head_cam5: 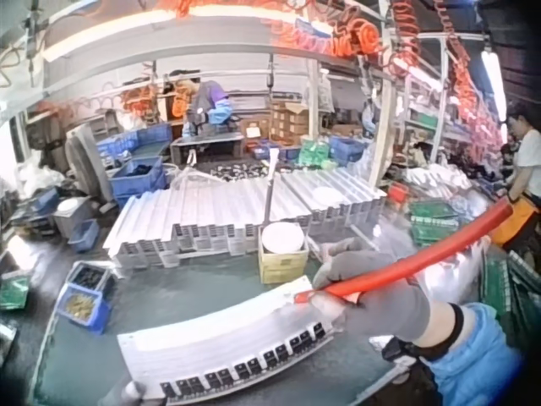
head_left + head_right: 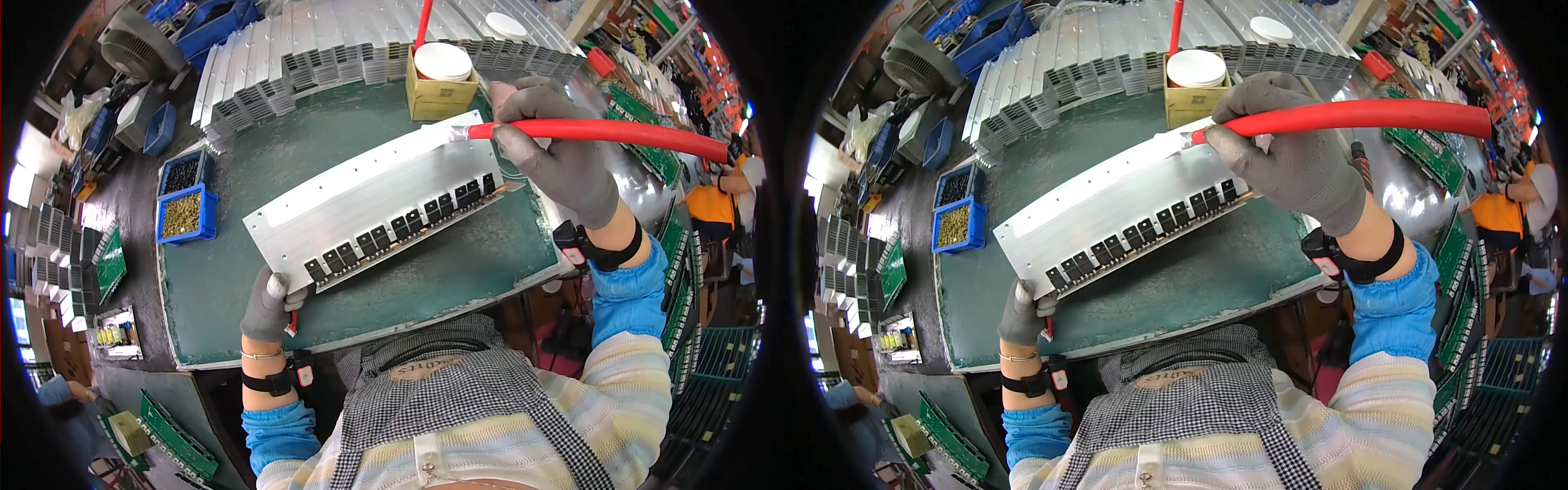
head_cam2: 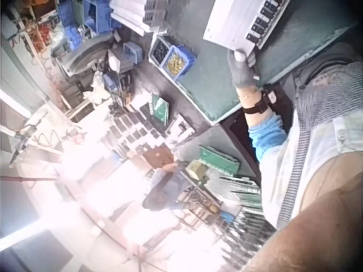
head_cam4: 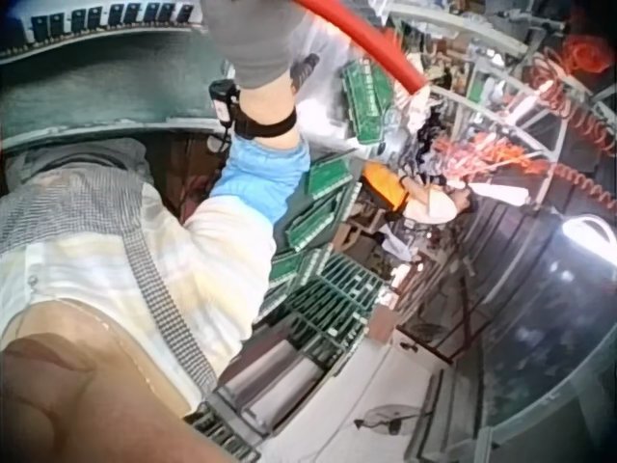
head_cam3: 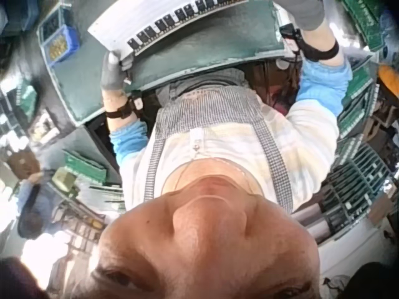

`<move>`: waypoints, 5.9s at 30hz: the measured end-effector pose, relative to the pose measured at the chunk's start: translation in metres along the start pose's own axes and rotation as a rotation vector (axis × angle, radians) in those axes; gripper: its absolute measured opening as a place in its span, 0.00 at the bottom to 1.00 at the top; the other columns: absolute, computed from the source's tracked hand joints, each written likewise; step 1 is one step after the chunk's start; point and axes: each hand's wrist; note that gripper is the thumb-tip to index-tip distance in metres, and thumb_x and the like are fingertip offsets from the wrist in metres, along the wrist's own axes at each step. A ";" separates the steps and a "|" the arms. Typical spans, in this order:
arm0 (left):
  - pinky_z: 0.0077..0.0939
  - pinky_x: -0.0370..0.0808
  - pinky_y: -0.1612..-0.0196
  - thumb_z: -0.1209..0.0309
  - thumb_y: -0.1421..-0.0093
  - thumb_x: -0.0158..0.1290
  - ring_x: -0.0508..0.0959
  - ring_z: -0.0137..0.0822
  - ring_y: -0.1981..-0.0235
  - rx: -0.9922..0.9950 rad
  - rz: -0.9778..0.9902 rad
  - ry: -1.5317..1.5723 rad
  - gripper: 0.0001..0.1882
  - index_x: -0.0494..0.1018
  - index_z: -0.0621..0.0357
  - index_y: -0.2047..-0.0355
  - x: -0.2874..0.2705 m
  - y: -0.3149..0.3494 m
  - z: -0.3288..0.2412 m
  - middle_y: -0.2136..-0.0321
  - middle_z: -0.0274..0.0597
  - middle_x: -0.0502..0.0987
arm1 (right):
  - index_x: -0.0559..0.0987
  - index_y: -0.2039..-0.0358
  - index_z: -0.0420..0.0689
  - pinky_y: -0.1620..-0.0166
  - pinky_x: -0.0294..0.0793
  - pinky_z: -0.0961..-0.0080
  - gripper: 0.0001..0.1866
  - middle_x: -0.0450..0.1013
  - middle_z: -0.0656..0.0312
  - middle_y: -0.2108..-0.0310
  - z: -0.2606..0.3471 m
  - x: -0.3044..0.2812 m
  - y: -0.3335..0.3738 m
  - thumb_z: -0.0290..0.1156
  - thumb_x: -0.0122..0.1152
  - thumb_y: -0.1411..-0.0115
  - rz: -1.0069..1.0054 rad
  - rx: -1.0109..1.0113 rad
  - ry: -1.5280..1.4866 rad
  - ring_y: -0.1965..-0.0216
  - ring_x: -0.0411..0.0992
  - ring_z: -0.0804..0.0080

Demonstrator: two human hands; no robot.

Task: Assemble printed circuit boards (PCBs) onto an aluminum chassis using an electric screwdriver and applying thermal paste.

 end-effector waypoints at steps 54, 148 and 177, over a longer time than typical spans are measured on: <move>0.12 0.49 0.84 0.36 0.59 0.63 0.55 0.16 0.84 0.006 -0.055 -0.012 0.54 0.59 0.70 0.47 0.002 0.003 0.006 0.80 0.26 0.61 | 0.74 0.75 0.41 0.74 0.66 0.79 0.05 0.66 0.65 0.82 -0.030 -0.022 0.035 0.26 0.61 0.51 -0.140 0.140 -0.016 0.78 0.66 0.79; 0.30 0.70 0.48 0.68 0.40 0.49 0.77 0.44 0.55 0.411 0.156 -1.453 0.24 0.64 0.60 0.43 -0.010 0.041 0.042 0.48 0.46 0.72 | 0.73 0.72 0.41 0.75 0.65 0.84 0.07 0.68 0.64 0.76 0.137 0.045 -0.034 0.31 0.56 0.48 0.589 0.623 -0.630 0.79 0.66 0.82; 0.36 0.77 0.77 0.68 0.50 0.61 0.79 0.47 0.77 0.933 0.165 -1.404 0.56 0.29 0.80 0.39 -0.008 0.033 0.030 0.68 0.56 0.78 | 0.74 0.71 0.41 0.74 0.67 0.85 0.07 0.69 0.63 0.77 0.130 0.049 -0.041 0.31 0.58 0.48 0.612 0.632 -0.660 0.79 0.68 0.82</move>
Point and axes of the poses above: each hand's wrist, its own y-axis away from the middle knuckle, its own x-axis out of the palm, z = x × y
